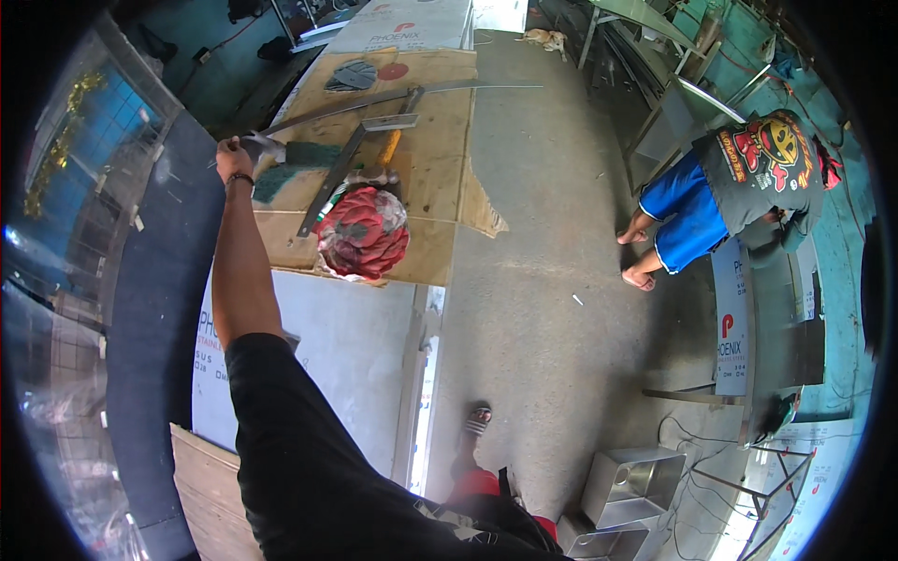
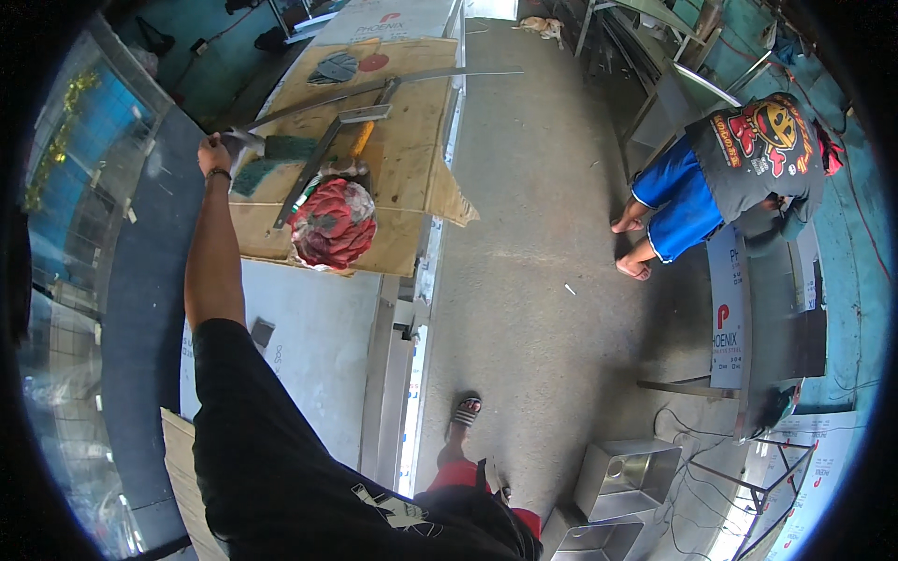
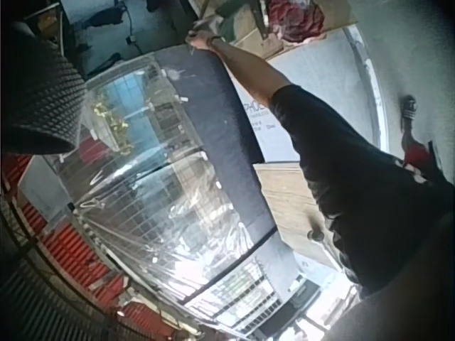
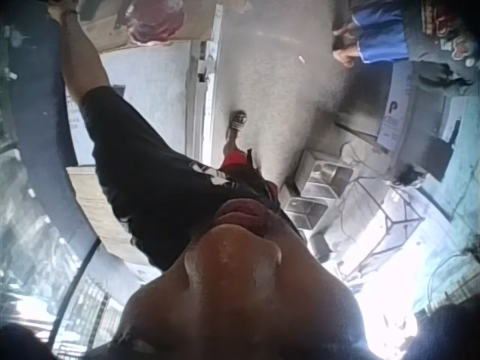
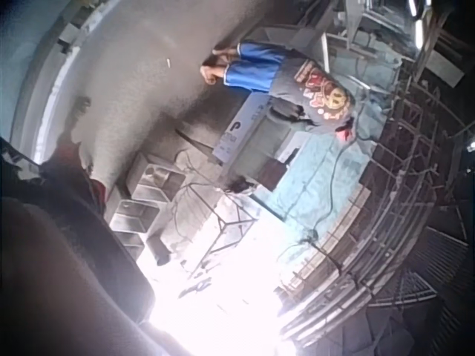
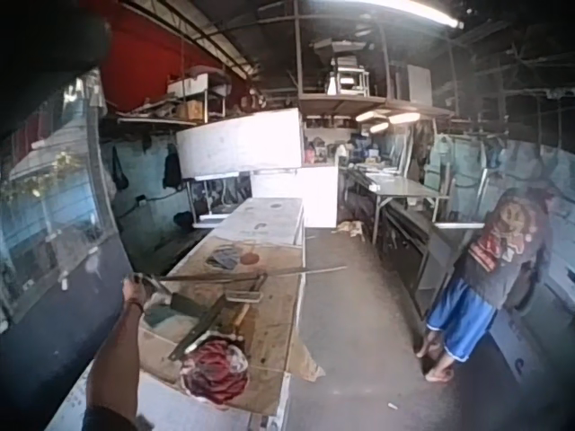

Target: The recorder removes and replaces the grinding disc on a handheld angle grinder in a workshop environment.

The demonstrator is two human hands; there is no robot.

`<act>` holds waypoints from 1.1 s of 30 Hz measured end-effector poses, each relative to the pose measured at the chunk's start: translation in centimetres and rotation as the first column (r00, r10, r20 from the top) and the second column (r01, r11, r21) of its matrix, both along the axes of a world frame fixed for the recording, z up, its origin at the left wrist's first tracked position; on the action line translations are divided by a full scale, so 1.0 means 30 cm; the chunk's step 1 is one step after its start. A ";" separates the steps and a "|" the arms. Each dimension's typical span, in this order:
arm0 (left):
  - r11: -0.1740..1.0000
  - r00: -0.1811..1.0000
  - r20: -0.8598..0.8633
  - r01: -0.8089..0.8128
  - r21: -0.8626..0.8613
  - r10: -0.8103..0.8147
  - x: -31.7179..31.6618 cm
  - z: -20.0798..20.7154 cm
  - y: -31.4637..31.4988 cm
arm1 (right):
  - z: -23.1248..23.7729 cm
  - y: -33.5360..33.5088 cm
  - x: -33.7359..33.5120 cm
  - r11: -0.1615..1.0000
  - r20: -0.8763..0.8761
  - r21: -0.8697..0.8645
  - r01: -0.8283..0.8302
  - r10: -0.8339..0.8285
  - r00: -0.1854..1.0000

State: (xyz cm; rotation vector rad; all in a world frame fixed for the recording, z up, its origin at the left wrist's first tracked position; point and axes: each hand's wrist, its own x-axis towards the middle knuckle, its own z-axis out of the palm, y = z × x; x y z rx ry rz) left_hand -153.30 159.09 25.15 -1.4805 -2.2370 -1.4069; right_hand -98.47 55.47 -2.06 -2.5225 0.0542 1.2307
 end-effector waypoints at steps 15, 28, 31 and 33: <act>0.875 0.485 0.759 0.426 0.229 -0.435 0.107 0.525 -0.185 | -0.123 -0.448 -0.026 0.997 -0.034 0.061 0.048 -0.046 0.998; -0.713 -0.685 0.196 0.665 -0.223 -0.701 1.692 0.083 -2.151 | 0.706 0.086 -0.054 0.396 -0.152 0.872 0.288 -0.339 0.928; -0.887 -0.941 -0.047 0.332 -0.320 -0.335 1.697 -0.140 -2.902 | 0.719 -0.085 -0.170 -0.133 -0.622 0.746 0.652 -0.489 0.612; -0.864 -0.992 -0.022 0.123 -0.488 -0.128 1.625 -0.183 -3.324 | 0.584 -0.326 -0.234 -0.481 -0.717 0.680 0.554 -0.596 0.362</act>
